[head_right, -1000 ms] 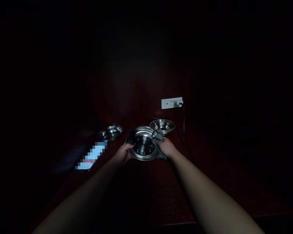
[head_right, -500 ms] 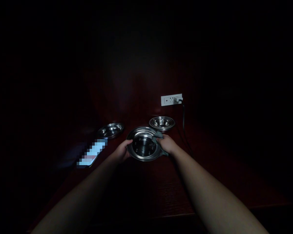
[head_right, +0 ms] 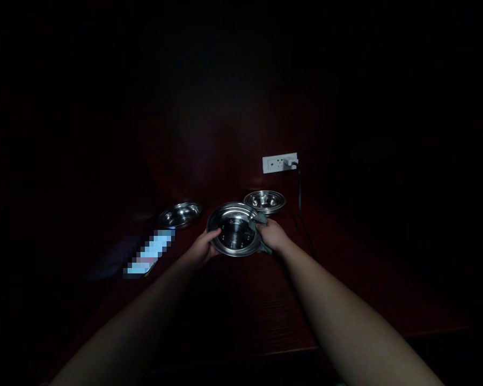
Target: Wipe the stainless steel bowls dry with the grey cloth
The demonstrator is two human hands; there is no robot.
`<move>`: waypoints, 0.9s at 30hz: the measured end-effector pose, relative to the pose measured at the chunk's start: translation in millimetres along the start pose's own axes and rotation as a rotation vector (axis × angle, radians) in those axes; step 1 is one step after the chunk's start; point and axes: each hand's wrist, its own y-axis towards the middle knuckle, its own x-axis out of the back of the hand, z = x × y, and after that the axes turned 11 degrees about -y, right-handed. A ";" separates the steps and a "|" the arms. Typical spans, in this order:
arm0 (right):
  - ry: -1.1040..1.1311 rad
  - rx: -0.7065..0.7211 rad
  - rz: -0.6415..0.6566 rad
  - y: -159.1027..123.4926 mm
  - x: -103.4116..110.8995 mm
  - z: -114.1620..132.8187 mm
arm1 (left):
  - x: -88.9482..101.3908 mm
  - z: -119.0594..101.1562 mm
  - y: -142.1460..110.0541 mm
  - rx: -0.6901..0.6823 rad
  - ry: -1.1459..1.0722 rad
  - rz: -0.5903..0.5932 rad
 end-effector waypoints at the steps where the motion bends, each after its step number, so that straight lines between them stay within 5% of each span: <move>1: 0.007 0.004 0.000 -0.1 -0.1 -0.1 | 0.1 -0.3 0.1 -0.001 0.007 -0.006; 8: 0.077 -0.006 0.044 0.3 2.4 -3.0 | 7.8 -2.7 2.7 0.043 0.034 -0.042; 17: 0.027 0.012 0.089 3.8 5.9 -8.2 | 12.1 -4.3 3.0 0.162 0.035 0.049; 22: 0.064 -0.048 0.034 4.8 3.0 -8.1 | 5.8 0.2 1.9 0.079 -0.014 0.098; 27: 0.085 -0.046 0.052 2.6 -0.5 -7.2 | 3.4 3.3 2.0 0.003 0.035 0.011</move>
